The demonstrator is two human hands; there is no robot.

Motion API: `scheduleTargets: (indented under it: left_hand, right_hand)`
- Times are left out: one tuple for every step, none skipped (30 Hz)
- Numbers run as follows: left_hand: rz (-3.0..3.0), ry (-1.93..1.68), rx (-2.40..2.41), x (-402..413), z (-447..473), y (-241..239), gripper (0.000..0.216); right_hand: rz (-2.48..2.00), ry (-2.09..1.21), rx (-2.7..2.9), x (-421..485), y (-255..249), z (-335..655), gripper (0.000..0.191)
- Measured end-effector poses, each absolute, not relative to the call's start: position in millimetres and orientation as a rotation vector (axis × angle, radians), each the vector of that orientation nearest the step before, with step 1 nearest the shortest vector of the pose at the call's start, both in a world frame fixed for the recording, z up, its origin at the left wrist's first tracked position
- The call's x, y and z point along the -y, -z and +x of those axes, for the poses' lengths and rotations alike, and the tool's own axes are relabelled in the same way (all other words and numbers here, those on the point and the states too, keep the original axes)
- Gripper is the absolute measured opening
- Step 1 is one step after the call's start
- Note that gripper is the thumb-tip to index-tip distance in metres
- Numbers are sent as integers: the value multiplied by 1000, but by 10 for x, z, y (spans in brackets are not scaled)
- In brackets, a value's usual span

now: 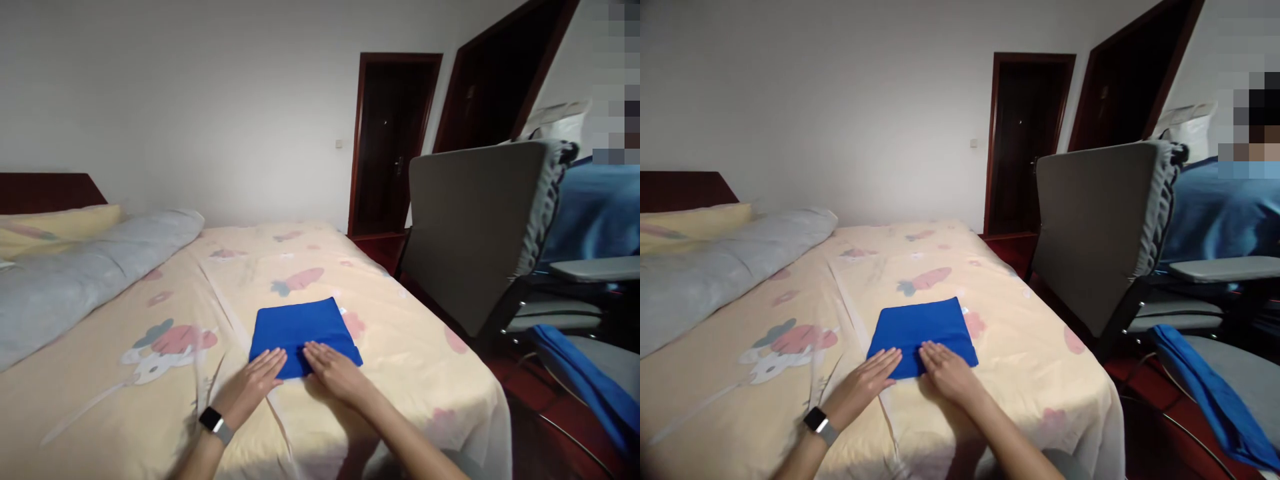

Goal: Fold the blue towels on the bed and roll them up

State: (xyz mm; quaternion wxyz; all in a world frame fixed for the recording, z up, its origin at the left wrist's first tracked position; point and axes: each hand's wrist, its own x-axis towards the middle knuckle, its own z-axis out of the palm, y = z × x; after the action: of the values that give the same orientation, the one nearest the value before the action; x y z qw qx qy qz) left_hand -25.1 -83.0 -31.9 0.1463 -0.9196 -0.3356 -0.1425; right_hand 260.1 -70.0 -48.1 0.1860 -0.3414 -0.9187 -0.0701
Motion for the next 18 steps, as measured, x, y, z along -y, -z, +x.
scheduleTargets:
  left_hand:
    - [-2643,398,927,784,-174,349,51]
    - [-2642,390,909,741,-119,390,50]
    - [-2647,390,906,705,-94,432,49]
    - [-2658,396,908,680,-102,470,48]
    - [-2678,404,917,667,-141,497,48]
    - [-2704,413,937,667,-205,509,48]
    - [-2734,427,967,679,-289,507,48]
    - [-2766,444,1006,703,-383,491,48]
    - [-2796,462,1059,736,-479,466,49]
    - [-2827,481,1122,773,-570,437,50]
    - [-2859,500,1189,810,-653,406,51]
    - [-2891,516,1253,844,-724,378,52]
    - [-2920,528,1310,872,-781,354,53]
    - [-2943,535,1356,891,-825,335,53]
    - [-2958,540,1386,902,-855,321,52]
    - [-2967,537,1396,905,-872,311,51]
    - [-2966,530,1394,903,-879,304,50]
    - [-2961,520,1382,897,-877,302,50]
  right_hand:
    - [-952,185,2585,698,490,2430,50]
    - [-953,165,2580,694,502,2302,50]
    - [-956,142,2579,686,514,2230,50]
    - [-959,120,2578,677,522,2217,49]
    - [-954,101,2581,668,525,2262,48]
    - [-939,84,2587,662,521,2359,48]
    - [-920,69,2591,660,512,2495,47]
    - [-910,54,2584,662,501,2657,47]
    - [-906,35,2571,668,488,2831,48]
    - [-911,10,2552,680,476,3003,48]
    - [-926,-25,2532,693,465,3163,49]
    - [-947,-66,2517,708,455,3304,49]
    - [-973,-112,2506,722,444,3418,49]
    - [-997,-160,2504,732,433,3506,50]
    - [-1018,-207,2507,739,420,3568,50]
    - [-1036,-249,2510,741,405,3608,50]
    - [-1051,-286,2516,739,389,3629,50]
    - [-1063,-317,2519,736,371,3637,51]
